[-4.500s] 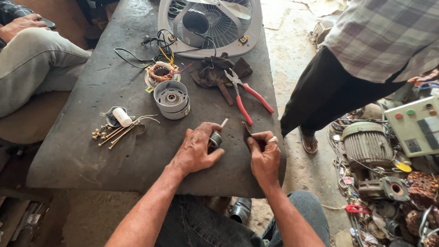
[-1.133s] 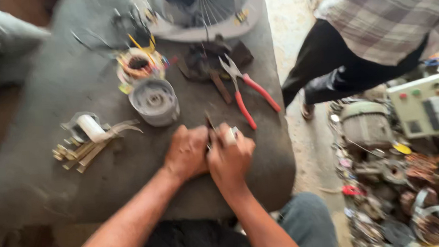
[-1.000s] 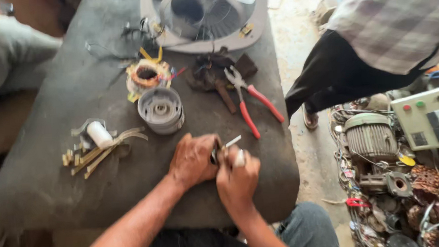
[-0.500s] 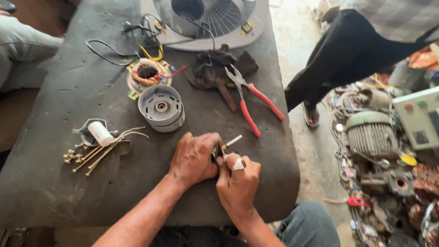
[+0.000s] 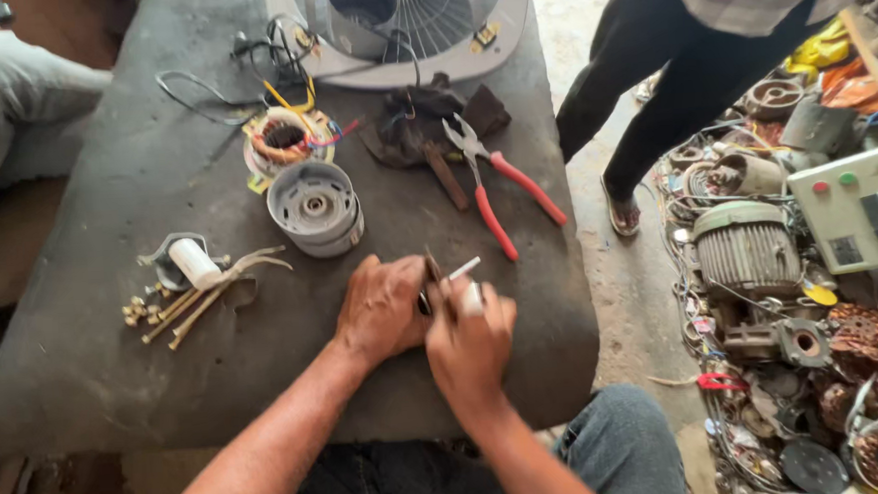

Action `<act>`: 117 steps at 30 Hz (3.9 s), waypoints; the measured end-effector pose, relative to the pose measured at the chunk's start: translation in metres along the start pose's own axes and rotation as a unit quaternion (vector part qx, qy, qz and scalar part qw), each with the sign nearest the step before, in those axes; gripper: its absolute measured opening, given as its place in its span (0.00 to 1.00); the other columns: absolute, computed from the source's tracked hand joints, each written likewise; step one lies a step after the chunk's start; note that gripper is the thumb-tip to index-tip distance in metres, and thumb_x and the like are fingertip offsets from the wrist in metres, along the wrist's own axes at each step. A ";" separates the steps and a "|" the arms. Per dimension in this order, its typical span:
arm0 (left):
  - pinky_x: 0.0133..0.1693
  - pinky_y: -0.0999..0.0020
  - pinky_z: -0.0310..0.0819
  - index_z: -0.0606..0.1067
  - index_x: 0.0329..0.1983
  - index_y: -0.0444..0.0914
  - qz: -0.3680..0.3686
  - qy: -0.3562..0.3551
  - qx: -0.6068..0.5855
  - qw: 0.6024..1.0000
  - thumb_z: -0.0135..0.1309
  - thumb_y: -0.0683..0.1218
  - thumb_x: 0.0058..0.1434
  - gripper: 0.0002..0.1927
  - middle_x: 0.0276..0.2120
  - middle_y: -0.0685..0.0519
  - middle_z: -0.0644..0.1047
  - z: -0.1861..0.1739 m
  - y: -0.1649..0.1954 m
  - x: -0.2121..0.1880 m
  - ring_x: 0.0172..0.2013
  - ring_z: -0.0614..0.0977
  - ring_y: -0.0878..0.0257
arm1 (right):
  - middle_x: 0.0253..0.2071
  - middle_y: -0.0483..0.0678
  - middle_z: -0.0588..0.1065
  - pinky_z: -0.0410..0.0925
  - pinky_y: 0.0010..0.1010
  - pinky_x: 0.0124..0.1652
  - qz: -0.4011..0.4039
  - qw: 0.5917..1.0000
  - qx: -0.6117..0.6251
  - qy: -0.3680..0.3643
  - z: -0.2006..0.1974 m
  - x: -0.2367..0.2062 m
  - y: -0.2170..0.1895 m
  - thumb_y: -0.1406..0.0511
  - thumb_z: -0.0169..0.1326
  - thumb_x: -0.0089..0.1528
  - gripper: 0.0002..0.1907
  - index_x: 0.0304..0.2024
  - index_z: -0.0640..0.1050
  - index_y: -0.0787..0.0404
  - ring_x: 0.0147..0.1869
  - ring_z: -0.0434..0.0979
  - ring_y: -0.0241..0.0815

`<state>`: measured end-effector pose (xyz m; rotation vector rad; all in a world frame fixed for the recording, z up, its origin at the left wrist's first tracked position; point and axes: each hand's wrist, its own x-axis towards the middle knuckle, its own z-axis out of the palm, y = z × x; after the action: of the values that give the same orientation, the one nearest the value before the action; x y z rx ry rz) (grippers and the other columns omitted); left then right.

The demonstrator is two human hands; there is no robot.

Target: The person repeatedly uses a metal file to smooth the surface of a small cylindrical motor component on a workbench. They rotate the component by hand and file different sides while other tools and disassembled fan parts remain on the table.

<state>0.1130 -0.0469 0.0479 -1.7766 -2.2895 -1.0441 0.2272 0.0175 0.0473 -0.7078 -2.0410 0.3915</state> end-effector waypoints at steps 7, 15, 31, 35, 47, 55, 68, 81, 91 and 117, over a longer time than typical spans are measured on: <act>0.35 0.51 0.66 0.75 0.36 0.42 -0.017 -0.019 -0.011 1.000 0.64 0.52 0.49 0.15 0.31 0.51 0.80 0.000 -0.004 0.001 0.33 0.81 0.48 | 0.31 0.52 0.75 0.61 0.48 0.39 0.013 0.999 -0.012 -0.042 -0.010 0.006 -0.006 0.69 0.61 0.61 0.04 0.35 0.77 0.58 0.36 0.73 0.58; 0.35 0.51 0.68 0.76 0.32 0.45 -0.037 -0.025 -0.003 0.999 0.64 0.52 0.50 0.11 0.30 0.51 0.80 0.002 0.001 -0.002 0.33 0.81 0.47 | 0.32 0.52 0.75 0.62 0.48 0.39 -0.002 1.000 -0.013 -0.009 -0.018 0.003 -0.010 0.70 0.60 0.61 0.06 0.41 0.78 0.61 0.36 0.72 0.57; 0.34 0.54 0.68 0.77 0.31 0.45 -0.045 -0.009 0.019 0.999 0.68 0.58 0.45 0.18 0.29 0.54 0.82 -0.012 0.034 0.005 0.29 0.81 0.50 | 0.31 0.40 0.68 0.63 0.26 0.33 0.242 0.908 0.340 0.037 -0.060 -0.052 0.045 0.71 0.57 0.68 0.06 0.38 0.72 0.62 0.32 0.65 0.31; 0.35 0.53 0.69 0.77 0.32 0.44 -0.046 -0.005 0.025 0.999 0.68 0.59 0.45 0.19 0.29 0.54 0.82 -0.016 0.040 0.001 0.31 0.81 0.51 | 0.31 0.42 0.73 0.66 0.22 0.33 0.230 0.915 0.331 0.031 -0.059 -0.055 0.055 0.72 0.57 0.67 0.05 0.41 0.73 0.63 0.33 0.70 0.28; 0.37 0.51 0.65 0.74 0.34 0.43 -0.109 0.030 0.056 0.992 0.67 0.64 0.49 0.24 0.29 0.52 0.81 -0.020 0.087 -0.028 0.34 0.82 0.50 | 0.32 0.41 0.76 0.70 0.21 0.35 0.218 0.903 0.368 -0.040 -0.099 -0.052 0.036 0.73 0.55 0.65 0.03 0.42 0.76 0.66 0.35 0.74 0.26; 0.37 0.50 0.66 0.72 0.36 0.42 -0.103 0.048 0.080 0.990 0.67 0.64 0.48 0.27 0.30 0.51 0.79 -0.008 0.077 -0.032 0.36 0.82 0.49 | 0.30 0.40 0.75 0.67 0.22 0.33 0.263 0.891 0.365 -0.060 -0.097 -0.041 0.032 0.70 0.57 0.64 0.03 0.39 0.76 0.63 0.32 0.72 0.26; 0.39 0.48 0.72 0.74 0.39 0.41 -0.024 0.024 0.008 0.999 0.57 0.47 0.53 0.11 0.33 0.48 0.77 -0.001 0.028 -0.014 0.38 0.80 0.45 | 0.27 0.50 0.76 0.70 0.32 0.33 0.171 0.946 0.271 -0.051 -0.045 -0.001 -0.012 0.71 0.62 0.59 0.06 0.32 0.75 0.63 0.30 0.77 0.39; 0.35 0.47 0.73 0.79 0.38 0.43 -0.047 -0.013 0.047 0.998 0.56 0.49 0.51 0.12 0.26 0.45 0.78 0.014 0.004 -0.007 0.31 0.81 0.43 | 0.39 0.50 0.77 0.66 0.47 0.43 0.028 0.994 0.098 -0.026 -0.030 0.001 -0.009 0.68 0.57 0.61 0.07 0.42 0.76 0.59 0.43 0.77 0.56; 0.35 0.45 0.73 0.75 0.33 0.41 -0.054 -0.024 0.055 0.997 0.60 0.50 0.51 0.11 0.27 0.44 0.78 0.017 0.007 -0.004 0.33 0.80 0.41 | 0.35 0.53 0.71 0.61 0.49 0.42 0.056 0.994 0.077 -0.059 -0.028 -0.004 0.001 0.69 0.58 0.63 0.07 0.35 0.71 0.60 0.41 0.71 0.57; 0.34 0.47 0.72 0.76 0.42 0.37 -0.002 0.061 0.009 0.998 0.62 0.51 0.46 0.21 0.26 0.43 0.77 -0.002 0.014 -0.002 0.30 0.80 0.43 | 0.67 0.63 0.69 0.62 0.52 0.63 0.022 0.994 0.108 -0.020 -0.027 0.009 -0.006 0.72 0.60 0.60 0.09 0.41 0.74 0.68 0.67 0.69 0.66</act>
<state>0.1251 -0.0481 0.0556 -1.6533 -2.2254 -1.0962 0.2439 0.0180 0.0708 -0.6167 -1.9851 0.6459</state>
